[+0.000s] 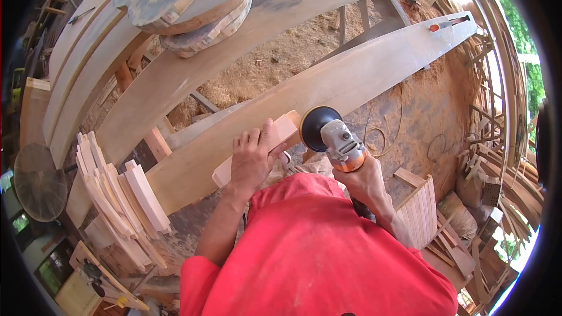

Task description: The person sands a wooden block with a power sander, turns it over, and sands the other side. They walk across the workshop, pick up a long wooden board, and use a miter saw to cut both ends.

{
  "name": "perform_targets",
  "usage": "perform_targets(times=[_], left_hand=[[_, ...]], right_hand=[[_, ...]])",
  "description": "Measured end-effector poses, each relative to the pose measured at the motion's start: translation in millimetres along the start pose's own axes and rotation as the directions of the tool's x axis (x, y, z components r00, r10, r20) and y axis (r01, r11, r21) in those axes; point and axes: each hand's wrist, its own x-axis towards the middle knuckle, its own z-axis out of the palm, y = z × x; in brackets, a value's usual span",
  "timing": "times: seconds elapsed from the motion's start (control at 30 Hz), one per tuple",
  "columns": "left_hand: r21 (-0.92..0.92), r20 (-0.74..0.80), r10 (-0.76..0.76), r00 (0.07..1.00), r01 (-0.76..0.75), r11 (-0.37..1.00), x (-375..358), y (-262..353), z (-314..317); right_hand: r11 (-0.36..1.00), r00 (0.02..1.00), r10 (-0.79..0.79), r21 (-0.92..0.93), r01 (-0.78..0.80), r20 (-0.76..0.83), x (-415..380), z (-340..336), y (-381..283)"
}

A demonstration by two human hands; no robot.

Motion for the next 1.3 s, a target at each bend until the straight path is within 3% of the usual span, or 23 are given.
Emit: perform_targets(times=[0.1, 0.2, 0.27, 0.4, 0.67, 0.77, 0.9, 1.03, 1.1, 1.2, 1.27, 1.3], left_hand=[[0.049, 0.016, -0.011, 1.000, 0.011, 0.999, -2.5, 3.9, -0.3], [0.119, 0.063, 0.020, 0.998, -0.028, 0.993, -11.2, 5.1, 3.6], [0.134, -0.019, -0.037, 0.999, 0.040, 0.990, -18.7, 4.2, 15.5], [0.186, 0.019, -0.049, 0.999, 0.045, 0.982, -11.8, 6.3, 15.6], [0.118, 0.055, -0.057, 0.997, 0.050, 0.992, -13.9, 7.8, 9.2], [0.090, 0.042, -0.055, 0.998, 0.051, 0.995, -14.5, 8.0, 8.4], [0.074, 0.062, -0.070, 0.996, 0.066, 0.995, -15.9, 8.7, 6.6], [-0.015, 0.036, -0.065, 0.997, 0.066, 0.998, -16.4, 7.4, 3.5], [-0.059, 0.044, -0.039, 0.998, 0.042, 0.997, -16.4, 7.4, 2.1], [-0.025, -0.060, 0.056, 0.997, -0.058, 0.998, -17.7, 4.1, 5.8], [0.207, -0.177, 0.127, 0.976, -0.089, 0.974, -14.8, -3.3, 0.8], [0.217, -0.179, 0.136, 0.974, -0.095, 0.972, -17.5, -4.0, 1.0]], right_hand=[[0.995, 0.995, 0.097, 0.033, -0.096, -0.029, -1.1, -7.3, 1.9], [0.992, 0.995, 0.072, 0.109, -0.065, -0.063, 5.0, -15.1, 19.1], [0.973, 0.998, 0.052, 0.227, -0.040, -0.045, 5.8, -18.6, 19.7], [0.970, 1.000, 0.024, 0.240, -0.024, 0.002, 16.7, -13.3, 24.2], [0.997, 0.981, 0.012, 0.078, -0.028, 0.191, 52.1, -15.1, -15.9], [0.994, 0.978, -0.035, -0.094, 0.056, 0.207, 69.2, -19.0, -44.5], [0.994, 0.984, -0.041, -0.091, 0.058, 0.173, 90.9, -14.2, -61.4], [0.978, 0.989, -0.109, 0.191, 0.088, 0.102, 78.7, -12.5, -57.3], [0.975, 0.991, -0.124, 0.190, 0.112, 0.052, 68.6, -11.8, -44.5], [0.940, 0.995, -0.061, 0.330, 0.082, -0.073, 49.8, -6.5, -22.7], [0.899, 0.996, -0.016, 0.435, 0.055, -0.092, 38.5, -2.0, -2.3], [0.850, 0.995, 0.026, 0.526, 0.028, -0.096, 33.9, 1.0, 9.4]])
